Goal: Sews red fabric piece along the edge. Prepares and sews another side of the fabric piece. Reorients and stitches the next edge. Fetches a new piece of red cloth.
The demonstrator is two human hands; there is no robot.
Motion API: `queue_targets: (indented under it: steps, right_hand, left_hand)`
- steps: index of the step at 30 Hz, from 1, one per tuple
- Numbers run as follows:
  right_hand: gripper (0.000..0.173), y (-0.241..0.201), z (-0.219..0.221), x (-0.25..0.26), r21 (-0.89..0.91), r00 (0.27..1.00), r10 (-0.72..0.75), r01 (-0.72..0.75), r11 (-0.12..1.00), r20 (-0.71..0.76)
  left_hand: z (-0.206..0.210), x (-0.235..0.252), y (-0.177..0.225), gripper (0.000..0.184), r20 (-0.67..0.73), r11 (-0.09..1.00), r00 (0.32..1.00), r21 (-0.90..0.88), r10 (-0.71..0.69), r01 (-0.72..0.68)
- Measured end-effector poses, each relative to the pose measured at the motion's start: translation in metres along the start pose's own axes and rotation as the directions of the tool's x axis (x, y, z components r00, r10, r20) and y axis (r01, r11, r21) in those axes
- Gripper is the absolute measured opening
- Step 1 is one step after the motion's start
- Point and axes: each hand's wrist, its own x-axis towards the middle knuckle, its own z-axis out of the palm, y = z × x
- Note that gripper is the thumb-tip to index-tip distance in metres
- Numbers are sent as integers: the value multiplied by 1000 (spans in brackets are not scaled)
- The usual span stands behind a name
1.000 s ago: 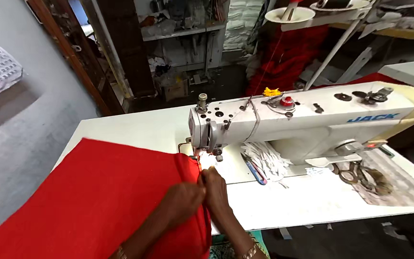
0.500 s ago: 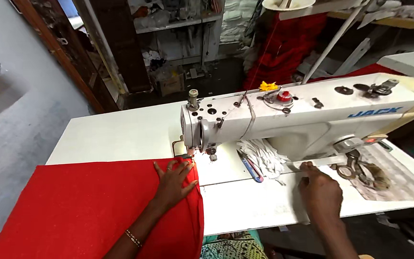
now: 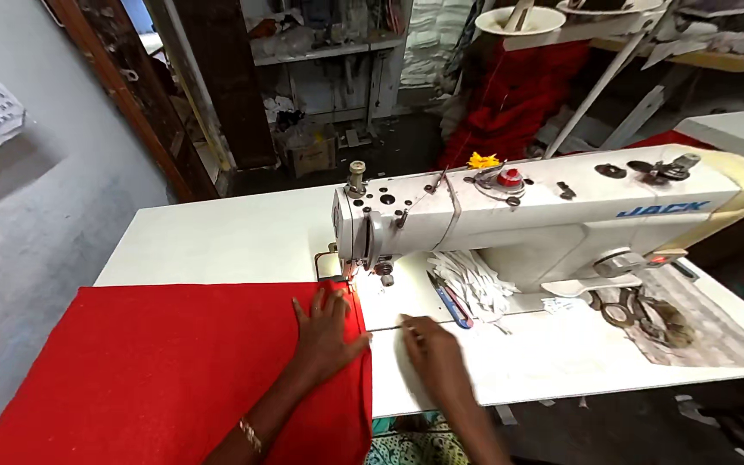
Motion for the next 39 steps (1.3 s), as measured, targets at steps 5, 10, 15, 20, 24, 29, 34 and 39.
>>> queue_targets:
  steps: [5,10,15,20,24,29,34,39]
  right_hand:
    - [21,-51,53,42,33,998,4,-6,999,66]
    - [26,-54,54,37,-28,997,45,-43,999,68]
    - [26,-54,57,34,-60,998,58,-57,997,21]
    - [17,-48,58,31,-76,999,-28,24,997,-45]
    - [17,-48,55,27,-64,998,-35,33,997,-42]
    - [15,-47,59,33,-54,997,-57,54,997,-56]
    - [15,-46,62,34,-51,995,-67,63,997,-78]
    - [15,-46,59,34,-61,996,-64,61,996,-58]
  left_hand:
    - [-15,-70,63,42,336,999,942,-39,-11,26]
    - [6,-104,64,23,158,959,987,-283,19,27]
    - [17,-114,60,22,102,939,992,-343,74,-35]
    - [18,-113,46,21,109,869,972,-477,209,-133]
    - [22,-112,46,19,75,880,974,-447,215,-160]
    - [14,-111,44,24,99,928,973,-335,209,-165]
    - [20,-115,56,21,72,888,986,-447,152,-105]
    - [28,-112,56,19,-58,880,992,-457,114,-128]
